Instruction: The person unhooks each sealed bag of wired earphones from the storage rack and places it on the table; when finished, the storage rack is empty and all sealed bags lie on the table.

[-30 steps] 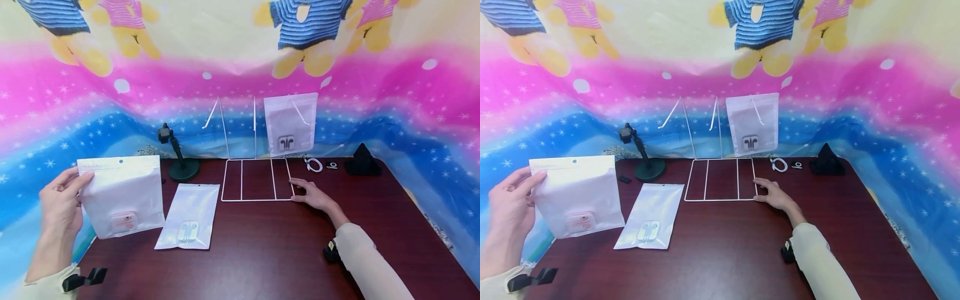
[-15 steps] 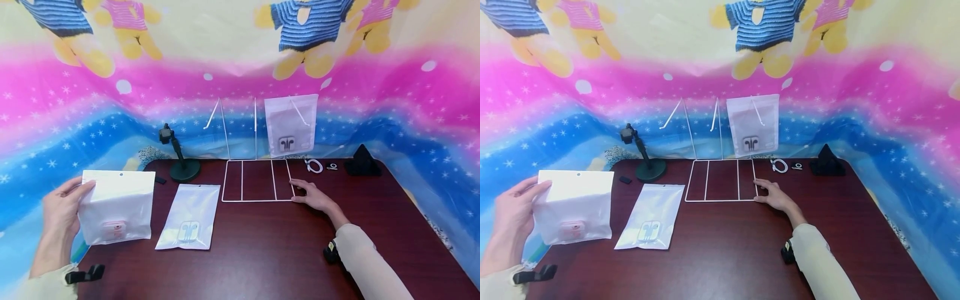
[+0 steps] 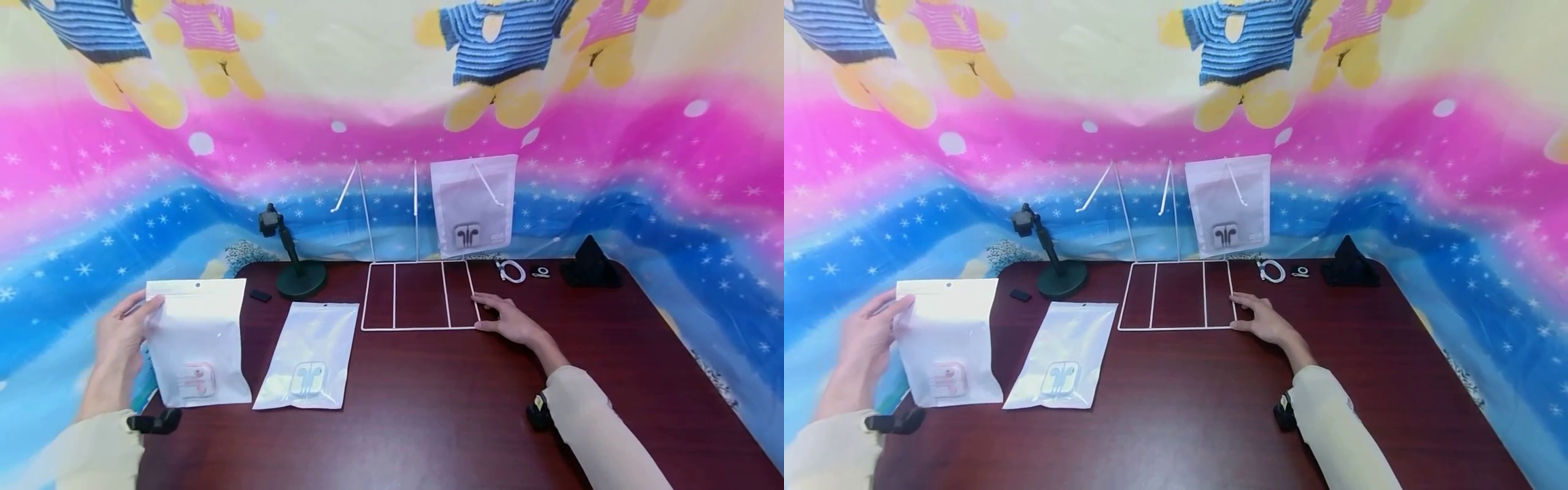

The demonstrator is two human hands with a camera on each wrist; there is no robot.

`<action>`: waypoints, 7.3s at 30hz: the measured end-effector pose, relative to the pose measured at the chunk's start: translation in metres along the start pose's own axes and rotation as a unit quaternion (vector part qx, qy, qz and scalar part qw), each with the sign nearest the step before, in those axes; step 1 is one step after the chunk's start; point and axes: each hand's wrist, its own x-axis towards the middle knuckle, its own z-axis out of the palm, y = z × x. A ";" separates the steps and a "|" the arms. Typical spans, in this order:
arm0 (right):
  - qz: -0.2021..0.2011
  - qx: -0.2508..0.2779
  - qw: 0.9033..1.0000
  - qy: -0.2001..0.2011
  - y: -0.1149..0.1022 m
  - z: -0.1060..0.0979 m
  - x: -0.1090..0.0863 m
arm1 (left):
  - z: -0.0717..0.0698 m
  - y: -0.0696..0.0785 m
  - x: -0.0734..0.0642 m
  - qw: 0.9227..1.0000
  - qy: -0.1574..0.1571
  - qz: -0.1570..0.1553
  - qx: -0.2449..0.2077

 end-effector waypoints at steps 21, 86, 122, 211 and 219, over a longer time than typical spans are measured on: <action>-0.001 0.000 1.000 0.005 0.003 0.000 0.001 | 0.028 -0.053 0.040 0.996 -0.032 -0.055 0.064; 0.017 0.001 1.000 0.006 0.005 0.002 0.000 | 0.277 -0.069 -0.031 0.924 -0.337 0.098 0.152; 0.017 0.012 1.000 0.005 0.007 -0.001 0.002 | 0.284 -0.098 -0.037 0.849 -0.337 0.221 0.343; -0.021 0.434 0.849 0.299 -0.132 -0.136 -0.023 | 0.283 -0.103 -0.040 0.874 -0.319 0.175 0.321; -0.041 0.416 0.845 0.333 -0.141 -0.135 -0.042 | 0.283 -0.103 -0.037 0.869 -0.327 0.203 0.312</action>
